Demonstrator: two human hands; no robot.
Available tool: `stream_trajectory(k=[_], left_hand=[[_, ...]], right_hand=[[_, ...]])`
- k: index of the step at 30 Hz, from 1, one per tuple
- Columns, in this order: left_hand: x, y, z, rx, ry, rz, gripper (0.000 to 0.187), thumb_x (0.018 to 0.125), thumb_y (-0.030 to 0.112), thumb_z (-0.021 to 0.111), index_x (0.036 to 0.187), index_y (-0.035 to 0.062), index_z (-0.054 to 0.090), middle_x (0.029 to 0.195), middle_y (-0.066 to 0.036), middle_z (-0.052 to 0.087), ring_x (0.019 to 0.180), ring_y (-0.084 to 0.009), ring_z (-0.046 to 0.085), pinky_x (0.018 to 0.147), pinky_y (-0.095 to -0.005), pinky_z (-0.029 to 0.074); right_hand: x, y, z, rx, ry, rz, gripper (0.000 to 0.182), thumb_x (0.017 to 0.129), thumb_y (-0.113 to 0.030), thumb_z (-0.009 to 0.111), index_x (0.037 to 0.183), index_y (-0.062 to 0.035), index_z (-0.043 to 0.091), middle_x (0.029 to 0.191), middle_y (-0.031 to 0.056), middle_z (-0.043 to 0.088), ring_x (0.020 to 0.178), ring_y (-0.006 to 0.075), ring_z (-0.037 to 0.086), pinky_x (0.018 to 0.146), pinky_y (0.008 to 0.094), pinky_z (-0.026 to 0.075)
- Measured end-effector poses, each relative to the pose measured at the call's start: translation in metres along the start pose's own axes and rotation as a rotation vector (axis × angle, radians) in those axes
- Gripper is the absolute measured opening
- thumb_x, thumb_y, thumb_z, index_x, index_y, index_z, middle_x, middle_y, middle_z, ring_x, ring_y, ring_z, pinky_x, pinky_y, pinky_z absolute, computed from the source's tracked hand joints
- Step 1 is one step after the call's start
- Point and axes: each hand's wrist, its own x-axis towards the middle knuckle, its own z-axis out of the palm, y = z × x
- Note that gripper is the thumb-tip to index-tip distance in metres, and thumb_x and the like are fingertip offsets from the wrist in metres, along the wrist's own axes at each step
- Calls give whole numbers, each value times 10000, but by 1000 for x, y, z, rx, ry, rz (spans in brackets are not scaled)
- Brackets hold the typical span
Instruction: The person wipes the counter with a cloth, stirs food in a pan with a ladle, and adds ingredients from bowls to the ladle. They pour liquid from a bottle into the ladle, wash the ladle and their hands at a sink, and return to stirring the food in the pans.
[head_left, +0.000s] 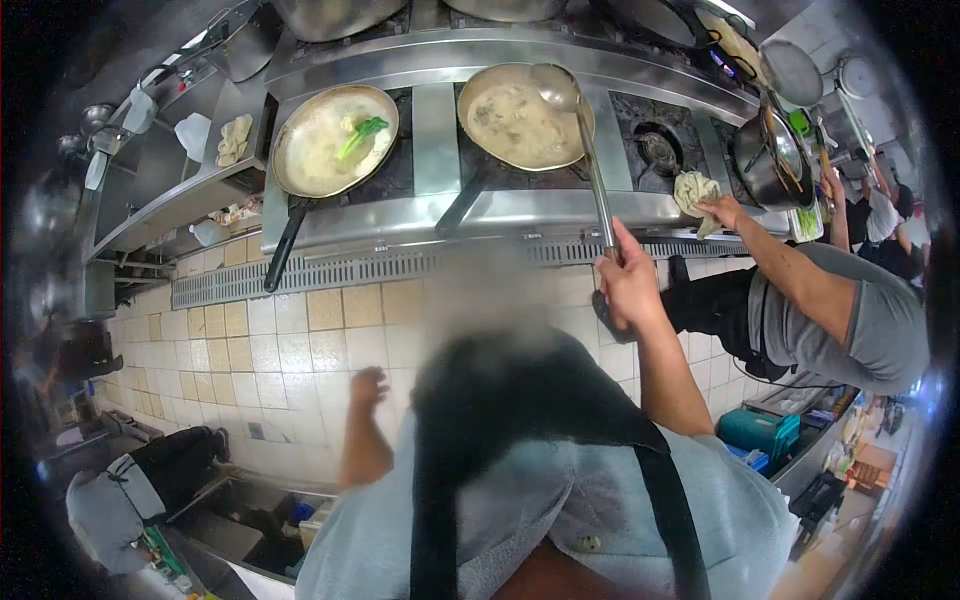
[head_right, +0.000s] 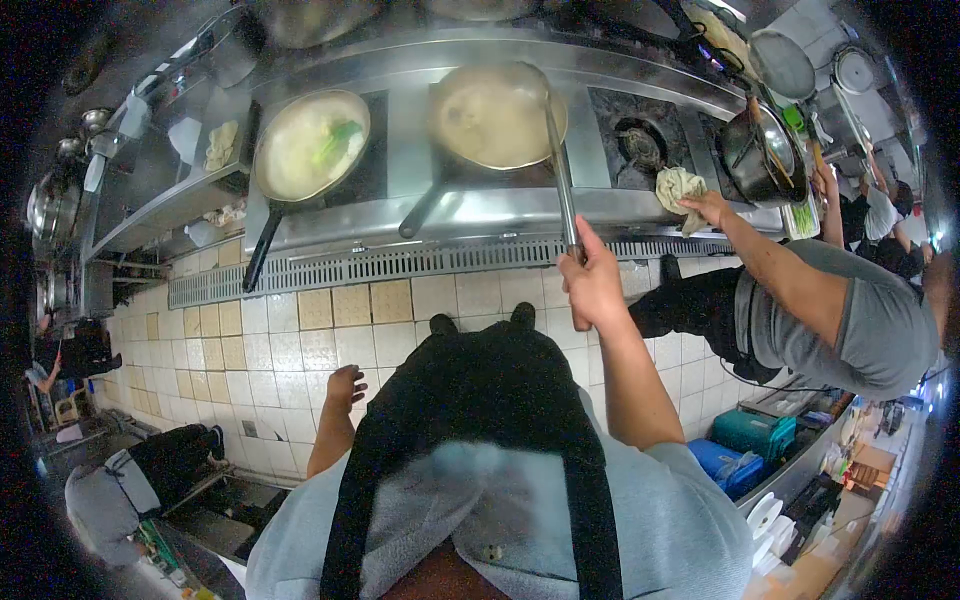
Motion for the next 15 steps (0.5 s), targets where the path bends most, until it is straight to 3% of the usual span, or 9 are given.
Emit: stream_trajectory(k=[4, 6, 9, 10, 12, 15], left_hand=[[-7, 15, -3, 13, 1, 42, 405, 919, 297, 524, 1269, 94, 522, 1117, -83, 632, 796, -212, 619, 664, -380, 483], [-6, 14, -5, 10, -4, 55, 409, 918, 302, 527, 1271, 94, 521, 1115, -86, 631, 792, -210, 618, 665, -381, 484], [-5, 3, -12, -8, -16, 38, 409, 915, 307, 533, 1266, 98, 523, 1115, -88, 630, 783, -207, 616, 656, -380, 484], [-4, -2, -13, -11, -16, 40, 409, 915, 307, 533, 1266, 98, 523, 1115, -88, 630, 783, -207, 616, 656, -380, 484], [-5, -13, -17, -19, -25, 9, 407, 913, 311, 538, 1263, 105, 526, 1101, -82, 631, 763, -207, 614, 638, -377, 482], [-8, -27, -20, 3, -8, -6, 391, 912, 313, 546, 1249, 113, 543, 1063, -71, 639, 744, -205, 615, 612, -370, 477]], right_hand=[[18, 5, 28, -16, 44, 36, 643, 852, -5, 576, 1452, -55, 348, 725, 18, 525, 523, 104, 507, 453, 278, 425], [19, -5, 34, 67, 22, 115, 558, 858, -25, 585, 1390, -50, 416, 739, 28, 543, 509, 109, 505, 441, 276, 426], [24, -21, 25, 747, -286, 338, 247, 903, -84, 548, 1144, -73, 494, 797, 60, 532, 538, 114, 481, 415, 244, 410], [22, -24, 20, 746, -288, 337, 247, 903, -84, 548, 1144, -73, 494, 797, 60, 532, 538, 114, 481, 415, 244, 410], [18, -30, 14, 1186, -378, 481, 243, 895, -44, 544, 1114, -80, 446, 784, 62, 528, 551, 114, 498, 404, 252, 401], [0, -35, 13, 1005, -372, 400, 352, 900, -42, 529, 1236, -76, 426, 791, 72, 522, 539, 117, 491, 402, 241, 394]])
